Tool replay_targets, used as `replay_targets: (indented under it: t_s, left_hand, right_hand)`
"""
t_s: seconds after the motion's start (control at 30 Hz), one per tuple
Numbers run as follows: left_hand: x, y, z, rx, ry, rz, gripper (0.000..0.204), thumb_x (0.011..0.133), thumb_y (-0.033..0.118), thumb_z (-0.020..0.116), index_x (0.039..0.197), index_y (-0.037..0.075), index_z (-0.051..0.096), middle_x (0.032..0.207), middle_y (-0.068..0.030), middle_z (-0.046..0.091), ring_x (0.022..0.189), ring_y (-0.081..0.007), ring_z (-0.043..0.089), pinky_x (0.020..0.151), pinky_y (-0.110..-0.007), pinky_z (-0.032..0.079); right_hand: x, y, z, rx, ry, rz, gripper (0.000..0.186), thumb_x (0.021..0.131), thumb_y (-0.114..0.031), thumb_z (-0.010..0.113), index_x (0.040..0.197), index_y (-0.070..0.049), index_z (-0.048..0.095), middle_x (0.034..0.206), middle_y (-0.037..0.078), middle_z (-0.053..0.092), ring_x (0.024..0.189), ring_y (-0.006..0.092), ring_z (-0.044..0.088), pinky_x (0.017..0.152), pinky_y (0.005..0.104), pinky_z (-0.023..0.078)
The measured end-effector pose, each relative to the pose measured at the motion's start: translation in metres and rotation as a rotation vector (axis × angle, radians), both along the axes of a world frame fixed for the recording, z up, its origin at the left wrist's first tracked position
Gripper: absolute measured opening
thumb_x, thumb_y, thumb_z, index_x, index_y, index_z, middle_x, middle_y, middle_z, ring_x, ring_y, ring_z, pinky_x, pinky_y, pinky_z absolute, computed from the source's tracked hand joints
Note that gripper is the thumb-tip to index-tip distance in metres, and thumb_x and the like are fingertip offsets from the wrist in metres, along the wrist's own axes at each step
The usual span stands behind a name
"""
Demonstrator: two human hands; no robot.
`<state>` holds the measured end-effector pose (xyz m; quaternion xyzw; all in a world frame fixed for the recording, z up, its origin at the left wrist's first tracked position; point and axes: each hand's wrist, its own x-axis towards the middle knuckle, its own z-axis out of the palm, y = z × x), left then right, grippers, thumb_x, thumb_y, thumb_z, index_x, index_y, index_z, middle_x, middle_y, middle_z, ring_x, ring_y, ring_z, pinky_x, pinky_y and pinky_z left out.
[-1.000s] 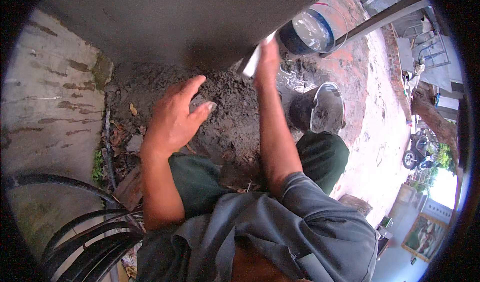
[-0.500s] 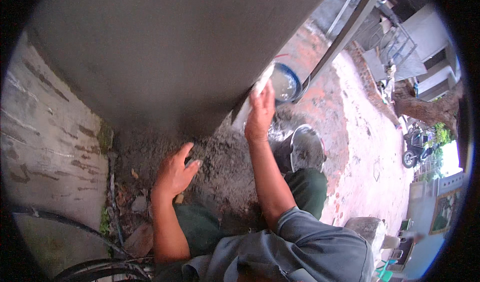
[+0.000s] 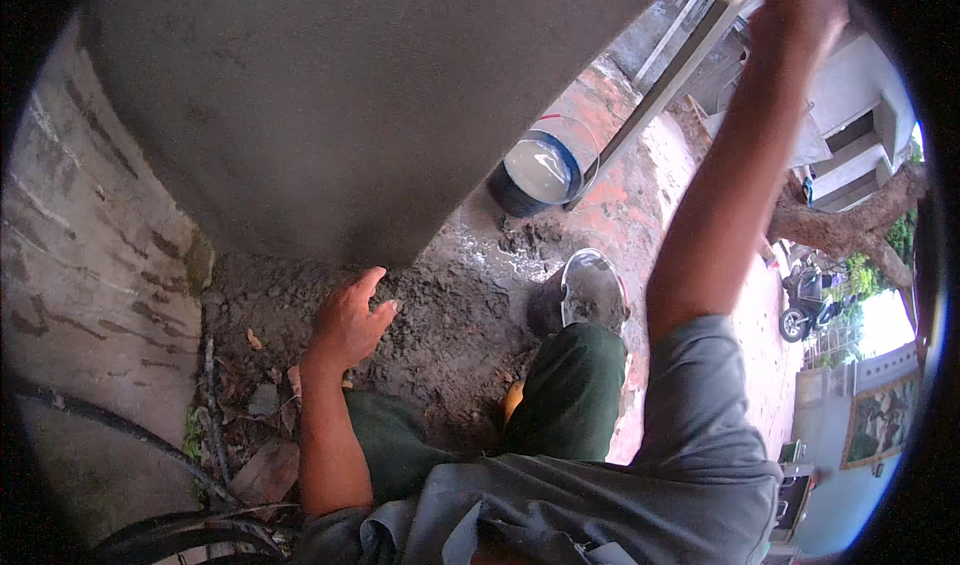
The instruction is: The person applies wet cement to a wall using a trowel and smooths it with a float. They repeatedly scoop cement from a bucket, spread it on the wall, and level the surface in a continuous sequence.
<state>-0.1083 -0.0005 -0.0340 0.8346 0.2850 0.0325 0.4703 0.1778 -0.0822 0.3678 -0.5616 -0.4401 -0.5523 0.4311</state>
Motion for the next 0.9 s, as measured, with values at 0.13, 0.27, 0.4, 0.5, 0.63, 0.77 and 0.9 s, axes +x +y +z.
replay_targets:
  t_s: [0.13, 0.27, 0.4, 0.5, 0.63, 0.77, 0.9]
  left_hand:
    - [0.001, 0.003, -0.002, -0.015, -0.013, -0.031, 0.057, 0.095, 0.032, 0.064, 0.143, 0.005, 0.051, 0.132, -0.0254, 0.062, 0.121, -0.0412, 0.06, 0.102, -0.048, 0.047]
    - [-0.005, 0.0, -0.016, -0.001, -0.012, -0.002, 0.059, 0.097, 0.038, 0.061, 0.146, 0.008, 0.048, 0.134, -0.0256, 0.06, 0.123, -0.0426, 0.058, 0.104, -0.048, 0.046]
    - [-0.002, -0.002, -0.026, 0.006, -0.093, 0.042, 0.055, 0.097, 0.034, 0.06, 0.144, 0.007, 0.05, 0.129, -0.0252, 0.063, 0.119, -0.043, 0.061, 0.103, -0.047, 0.047]
    - [0.002, 0.004, -0.027, -0.006, -0.243, 0.202, 0.047, 0.095, 0.023, 0.065, 0.139, 0.006, 0.056, 0.121, -0.02, 0.067, 0.11, -0.0302, 0.065, 0.095, -0.04, 0.051]
    - [0.002, 0.016, -0.019, -0.28, -0.554, 0.584, 0.038, 0.094, 0.012, 0.068, 0.13, 0.005, 0.063, 0.115, -0.0113, 0.069, 0.102, -0.0156, 0.065, 0.086, -0.031, 0.052]
    - [0.033, 0.0, -0.008, -0.319, -0.597, 0.713, 0.044, 0.094, 0.009, 0.067, 0.136, 0.004, 0.057, 0.118, -0.0121, 0.068, 0.104, -0.0183, 0.065, 0.087, -0.033, 0.053]
    - [0.105, -0.042, -0.002, -0.155, -0.789, 0.754, 0.07, 0.09, 0.015, 0.07, 0.149, -0.002, 0.036, 0.128, -0.0229, 0.061, 0.108, -0.0278, 0.064, 0.093, -0.04, 0.052]
  right_hand:
    - [-0.018, 0.006, -0.156, -0.048, -0.226, -0.173, 0.088, 0.063, -0.041, 0.091, 0.14, -0.013, 0.06, 0.125, 0.023, 0.056, 0.123, 0.0387, 0.049, 0.106, 0.0514, 0.036]
    - [-0.036, -0.011, -0.192, -0.334, -0.333, -0.181, 0.087, 0.063, -0.043, 0.093, 0.14, -0.018, 0.061, 0.131, 0.017, 0.057, 0.128, 0.0341, 0.046, 0.107, 0.0485, 0.036]
    - [-0.022, -0.009, -0.141, -0.377, -0.534, -0.272, 0.074, 0.073, -0.041, 0.087, 0.14, -0.024, 0.06, 0.136, 0.014, 0.054, 0.128, 0.0316, 0.046, 0.105, 0.0502, 0.037]
    - [-0.032, 0.006, -0.195, -0.463, -0.716, -0.494, 0.062, 0.082, -0.031, 0.079, 0.138, -0.014, 0.062, 0.142, 0.022, 0.051, 0.133, 0.0344, 0.046, 0.109, 0.0514, 0.032]
    - [-0.055, 0.0, -0.27, -0.821, -0.383, -0.21, 0.066, 0.075, -0.03, 0.085, 0.137, -0.027, 0.064, 0.148, 0.014, 0.042, 0.136, 0.0335, 0.038, 0.106, 0.0531, 0.029]
    - [-0.067, -0.013, -0.283, -1.041, -0.285, -0.18, 0.058, 0.084, -0.016, 0.069, 0.14, -0.031, 0.059, 0.14, 0.011, 0.049, 0.126, 0.0338, 0.046, 0.096, 0.0511, 0.041]
    - [-0.07, -0.013, -0.288, -1.104, -0.215, -0.041, 0.046, 0.086, -0.015, 0.061, 0.131, -0.021, 0.064, 0.133, 0.012, 0.054, 0.115, 0.0324, 0.052, 0.089, 0.0461, 0.045]
